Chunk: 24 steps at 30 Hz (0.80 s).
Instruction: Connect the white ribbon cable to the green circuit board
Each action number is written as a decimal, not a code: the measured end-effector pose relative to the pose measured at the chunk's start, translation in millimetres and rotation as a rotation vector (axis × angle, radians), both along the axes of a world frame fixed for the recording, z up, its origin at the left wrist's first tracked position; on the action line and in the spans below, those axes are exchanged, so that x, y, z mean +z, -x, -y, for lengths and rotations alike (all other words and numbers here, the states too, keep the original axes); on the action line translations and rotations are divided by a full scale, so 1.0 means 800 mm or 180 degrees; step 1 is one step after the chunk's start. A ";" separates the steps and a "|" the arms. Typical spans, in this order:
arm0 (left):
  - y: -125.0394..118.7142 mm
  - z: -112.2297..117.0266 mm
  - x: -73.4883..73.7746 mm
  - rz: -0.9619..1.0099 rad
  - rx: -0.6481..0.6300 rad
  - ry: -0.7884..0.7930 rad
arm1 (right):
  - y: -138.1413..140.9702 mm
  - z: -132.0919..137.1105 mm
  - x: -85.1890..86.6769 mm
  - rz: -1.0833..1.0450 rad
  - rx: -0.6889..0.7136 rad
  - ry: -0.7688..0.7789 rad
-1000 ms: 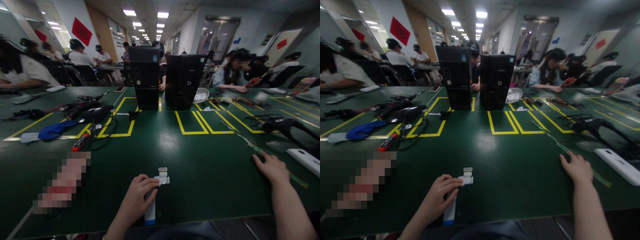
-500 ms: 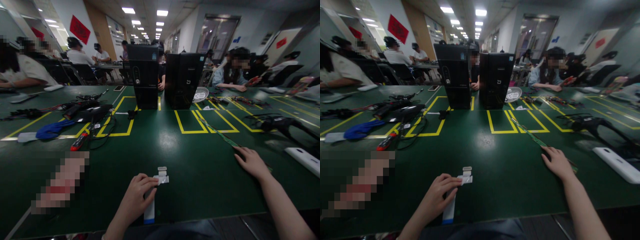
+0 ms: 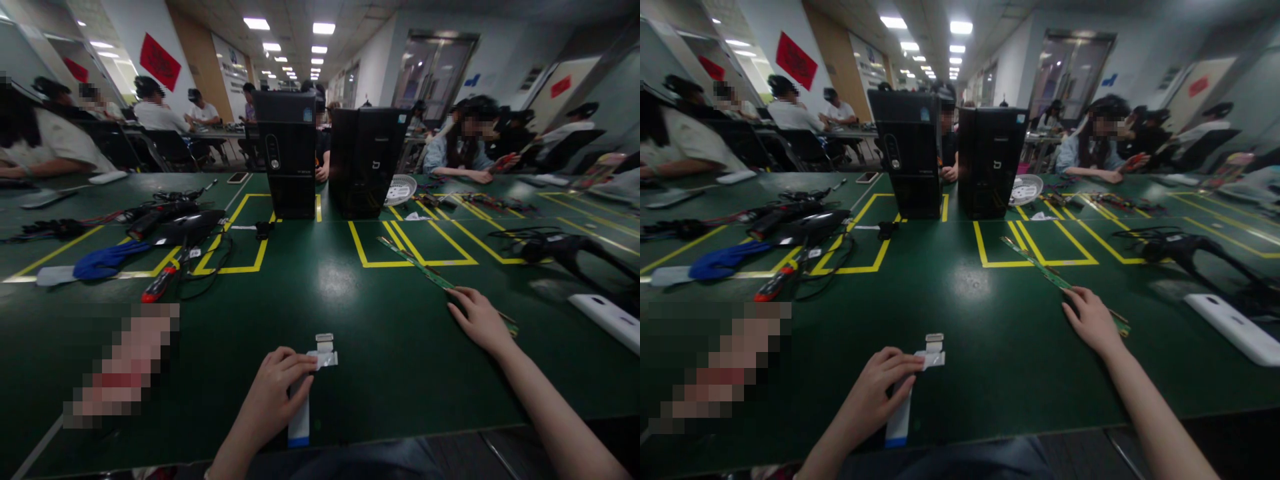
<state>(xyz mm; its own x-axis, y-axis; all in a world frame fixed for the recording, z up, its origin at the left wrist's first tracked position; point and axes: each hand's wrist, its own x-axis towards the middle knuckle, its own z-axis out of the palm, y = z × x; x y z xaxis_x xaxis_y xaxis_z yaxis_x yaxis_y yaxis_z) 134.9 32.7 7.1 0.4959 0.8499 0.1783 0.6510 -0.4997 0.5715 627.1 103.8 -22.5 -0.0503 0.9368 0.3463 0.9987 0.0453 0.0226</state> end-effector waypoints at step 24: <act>-0.001 -0.001 -0.001 0.0033 -0.0017 -0.0098 | -0.014 -0.016 -0.007 -0.0129 0.0322 0.0120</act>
<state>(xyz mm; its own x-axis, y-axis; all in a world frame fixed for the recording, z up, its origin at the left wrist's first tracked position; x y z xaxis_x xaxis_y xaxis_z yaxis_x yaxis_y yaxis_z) 135.8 33.2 6.5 0.4983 0.8413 0.2096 0.6423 -0.5206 0.5625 638.5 116.6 -28.1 -0.1319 0.9400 0.3147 0.9891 0.1459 -0.0215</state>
